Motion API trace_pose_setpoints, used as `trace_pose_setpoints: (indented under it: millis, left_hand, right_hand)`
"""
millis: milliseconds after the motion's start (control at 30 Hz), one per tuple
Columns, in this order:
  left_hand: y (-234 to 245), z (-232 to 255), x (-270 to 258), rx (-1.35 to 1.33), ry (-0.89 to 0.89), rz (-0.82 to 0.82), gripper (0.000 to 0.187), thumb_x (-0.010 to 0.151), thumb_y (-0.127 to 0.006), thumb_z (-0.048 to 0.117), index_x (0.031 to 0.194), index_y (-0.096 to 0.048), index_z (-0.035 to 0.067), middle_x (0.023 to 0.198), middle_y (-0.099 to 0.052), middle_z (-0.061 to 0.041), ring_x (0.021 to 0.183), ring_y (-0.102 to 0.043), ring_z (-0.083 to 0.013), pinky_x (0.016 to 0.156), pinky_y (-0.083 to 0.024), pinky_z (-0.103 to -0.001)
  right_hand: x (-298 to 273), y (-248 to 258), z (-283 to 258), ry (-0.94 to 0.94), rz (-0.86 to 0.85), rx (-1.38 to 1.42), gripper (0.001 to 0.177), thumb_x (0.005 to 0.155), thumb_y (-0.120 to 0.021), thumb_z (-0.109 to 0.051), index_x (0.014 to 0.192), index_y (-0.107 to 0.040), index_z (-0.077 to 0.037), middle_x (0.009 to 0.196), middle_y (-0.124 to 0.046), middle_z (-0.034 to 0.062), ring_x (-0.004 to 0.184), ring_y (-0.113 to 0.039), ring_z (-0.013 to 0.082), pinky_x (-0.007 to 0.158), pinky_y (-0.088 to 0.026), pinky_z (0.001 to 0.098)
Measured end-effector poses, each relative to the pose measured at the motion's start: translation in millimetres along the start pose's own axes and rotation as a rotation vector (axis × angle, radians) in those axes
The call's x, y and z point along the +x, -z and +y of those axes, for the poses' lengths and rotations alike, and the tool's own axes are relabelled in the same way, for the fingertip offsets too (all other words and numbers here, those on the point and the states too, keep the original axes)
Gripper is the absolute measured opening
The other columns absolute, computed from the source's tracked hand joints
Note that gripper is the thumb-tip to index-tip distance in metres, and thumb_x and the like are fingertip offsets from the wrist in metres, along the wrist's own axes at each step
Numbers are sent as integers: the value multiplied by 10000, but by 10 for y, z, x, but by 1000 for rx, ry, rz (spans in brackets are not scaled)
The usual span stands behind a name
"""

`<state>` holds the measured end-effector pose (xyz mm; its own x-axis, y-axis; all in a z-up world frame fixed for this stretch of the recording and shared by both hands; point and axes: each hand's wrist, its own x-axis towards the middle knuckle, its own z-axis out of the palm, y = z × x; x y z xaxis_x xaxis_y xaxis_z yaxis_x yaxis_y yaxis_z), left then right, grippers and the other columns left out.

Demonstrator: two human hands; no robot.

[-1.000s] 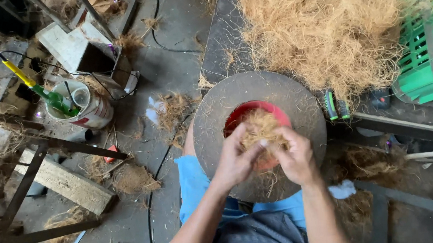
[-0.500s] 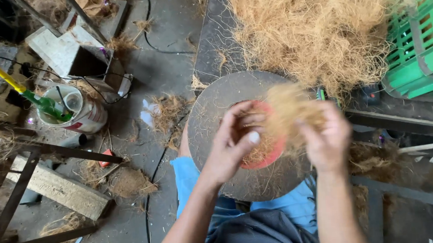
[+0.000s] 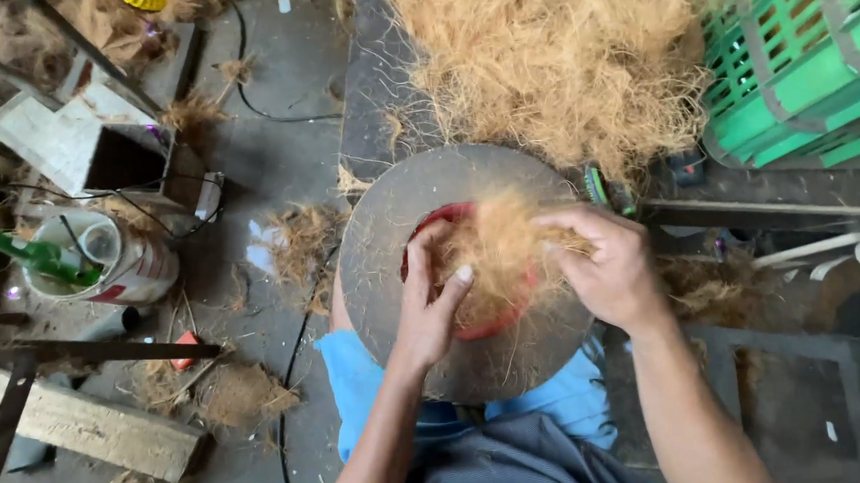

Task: The person repeatedly pulls clumps of coconut fiber from a pile on a table, separates the strands by hand, and places them into a red bowl. The person continues this process throughout the clip, handling the fiber by hand without using tools.

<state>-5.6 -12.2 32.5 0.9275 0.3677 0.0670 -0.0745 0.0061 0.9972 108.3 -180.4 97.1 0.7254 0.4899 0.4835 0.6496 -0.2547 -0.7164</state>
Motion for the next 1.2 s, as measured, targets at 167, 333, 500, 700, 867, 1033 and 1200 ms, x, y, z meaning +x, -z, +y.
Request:
trace_pose_setpoints:
  millis: [167,333,500,700,867,1033,1200]
  left_hand:
    - [3,86,178,-333,-42,-142,449,893,-705,138,1299,-549,25,1171,-618,-149,1133,-567,-254,986,-488,-440]
    - [274,-44,299,-171,-68,83,157,892,-749,154,985,-678,49,802,-679,-91,669,-626,-156,648,-545,-322]
    - [264,478,298,-148,-174,3,358,798,-796,94,1103,-619,35,912,-642,-116,765,-625,-196,670,-561,-347]
    - [483,472,213,-406,-180,226,506,843,-713,182,1266,-490,16,1180,-565,-156,982,-594,-202,810,-527,-324]
    - [568,338,63,-406,-131,323,486,859,-702,223,1246,-517,-5,1208,-578,-152,999,-605,-197,851,-509,-319]
    - [609,290,115,-392,-173,306,448,858,-706,220,1221,-558,2,1242,-584,-135,1052,-602,-190,893,-500,-324]
    - [637,248,107,-375,-168,308,441,855,-702,225,1205,-566,-6,1252,-581,-138,1059,-602,-190,905,-496,-334]
  right_hand:
    - [92,-102,-56,23,-208,15,230,781,-682,62,971,-728,-59,935,-725,120,934,-708,324,842,-539,439]
    - [331,50,-144,157,-163,130,341,924,-653,-191,1198,-601,6,1384,-528,275,1283,-485,425,1132,-340,600]
    - [293,-171,-200,236,-286,215,354,880,-695,-108,1212,-608,-18,1201,-624,199,1098,-607,343,993,-469,519]
    - [263,-131,-31,162,-75,194,168,845,-753,-17,995,-678,1,927,-682,161,904,-665,292,891,-506,433]
    - [175,-43,108,118,-118,217,302,829,-773,-44,1086,-643,45,1106,-695,224,1120,-650,323,972,-503,487]
    - [334,-91,-10,135,-230,455,205,850,-721,-82,974,-633,56,1123,-665,240,1213,-577,366,1077,-422,550]
    - [339,-55,126,56,-237,509,177,814,-725,12,951,-624,61,1102,-662,243,1200,-587,383,1079,-416,565]
